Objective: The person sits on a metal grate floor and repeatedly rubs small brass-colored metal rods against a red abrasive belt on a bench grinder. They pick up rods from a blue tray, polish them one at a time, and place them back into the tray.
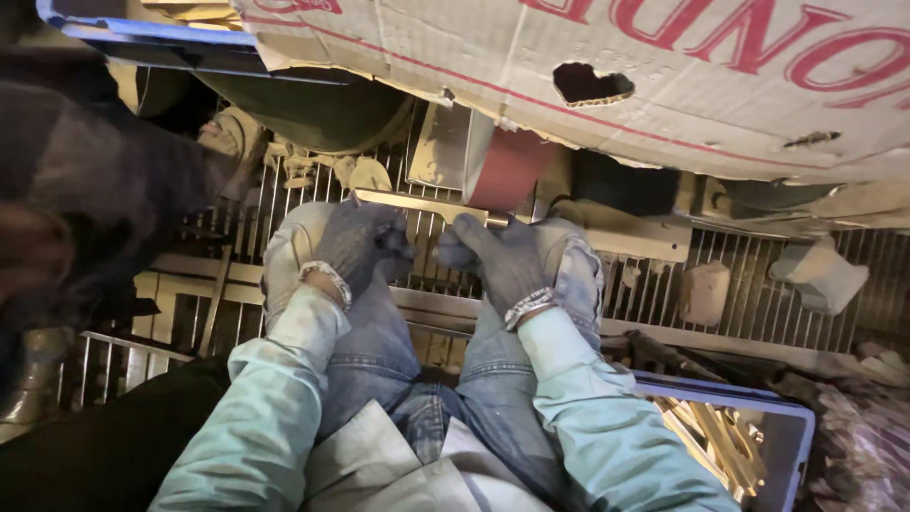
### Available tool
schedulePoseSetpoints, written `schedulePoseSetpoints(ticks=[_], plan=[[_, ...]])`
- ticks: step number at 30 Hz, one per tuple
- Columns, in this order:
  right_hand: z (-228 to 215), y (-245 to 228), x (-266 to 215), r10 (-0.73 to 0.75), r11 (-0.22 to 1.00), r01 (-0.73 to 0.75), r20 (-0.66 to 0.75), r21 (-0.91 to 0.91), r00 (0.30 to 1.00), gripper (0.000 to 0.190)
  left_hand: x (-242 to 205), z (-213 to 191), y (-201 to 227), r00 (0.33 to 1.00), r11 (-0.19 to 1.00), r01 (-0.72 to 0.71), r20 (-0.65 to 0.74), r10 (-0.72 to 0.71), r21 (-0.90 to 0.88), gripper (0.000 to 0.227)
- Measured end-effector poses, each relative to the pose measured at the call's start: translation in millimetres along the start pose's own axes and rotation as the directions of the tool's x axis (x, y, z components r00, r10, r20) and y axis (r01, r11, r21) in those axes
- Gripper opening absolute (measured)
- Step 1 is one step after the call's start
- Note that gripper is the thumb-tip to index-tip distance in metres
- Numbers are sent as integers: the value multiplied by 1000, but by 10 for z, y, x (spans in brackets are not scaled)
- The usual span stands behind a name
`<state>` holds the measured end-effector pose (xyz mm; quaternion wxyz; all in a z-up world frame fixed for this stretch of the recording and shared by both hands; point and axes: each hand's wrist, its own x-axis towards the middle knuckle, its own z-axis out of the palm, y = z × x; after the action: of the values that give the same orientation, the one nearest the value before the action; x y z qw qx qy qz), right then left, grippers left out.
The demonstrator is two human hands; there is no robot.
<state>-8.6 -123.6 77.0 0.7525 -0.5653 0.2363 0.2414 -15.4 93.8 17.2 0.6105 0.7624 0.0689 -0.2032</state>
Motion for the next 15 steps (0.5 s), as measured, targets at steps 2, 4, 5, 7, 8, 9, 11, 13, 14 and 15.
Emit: schedulePoseSetpoints(ticks=[2,4,5,7,8,9,11,13,14,15], plan=[[-72,-42,-53,-20,1000,20,-36,-14,999,33,63,87,-14,1000,994,10,6,-10,-111,2],[-214,-83,-154,-49,997,44,-77,-66,996,32,164,316,-48,997,941,83,32,-77,-327,21],[-303,-121,-212,-66,992,56,-95,-110,993,32,200,397,-57,993,992,-118,12,118,-35,18],[-428,-152,-311,-78,989,52,-187,-139,979,31,284,584,-42,875,722,-463,140,463,514,13],[-494,-151,-368,-72,992,40,-262,-123,962,31,326,692,-20,767,604,-574,105,633,552,5],[-557,-135,-424,-61,994,26,-333,-108,941,30,341,800,-4,627,469,-654,78,775,594,10],[-688,-111,-493,-32,999,41,-343,19,939,29,364,1067,59,984,940,-179,-40,175,-289,4],[-782,-59,-535,-7,992,48,-337,112,942,29,380,1204,108,974,712,227,157,-165,-664,8],[-818,-32,-543,3,989,46,-326,141,945,30,393,1248,124,969,700,247,162,-188,-670,8],[-836,0,-539,17,985,38,-313,169,950,31,391,1259,117,963,687,269,166,-214,-675,9]])
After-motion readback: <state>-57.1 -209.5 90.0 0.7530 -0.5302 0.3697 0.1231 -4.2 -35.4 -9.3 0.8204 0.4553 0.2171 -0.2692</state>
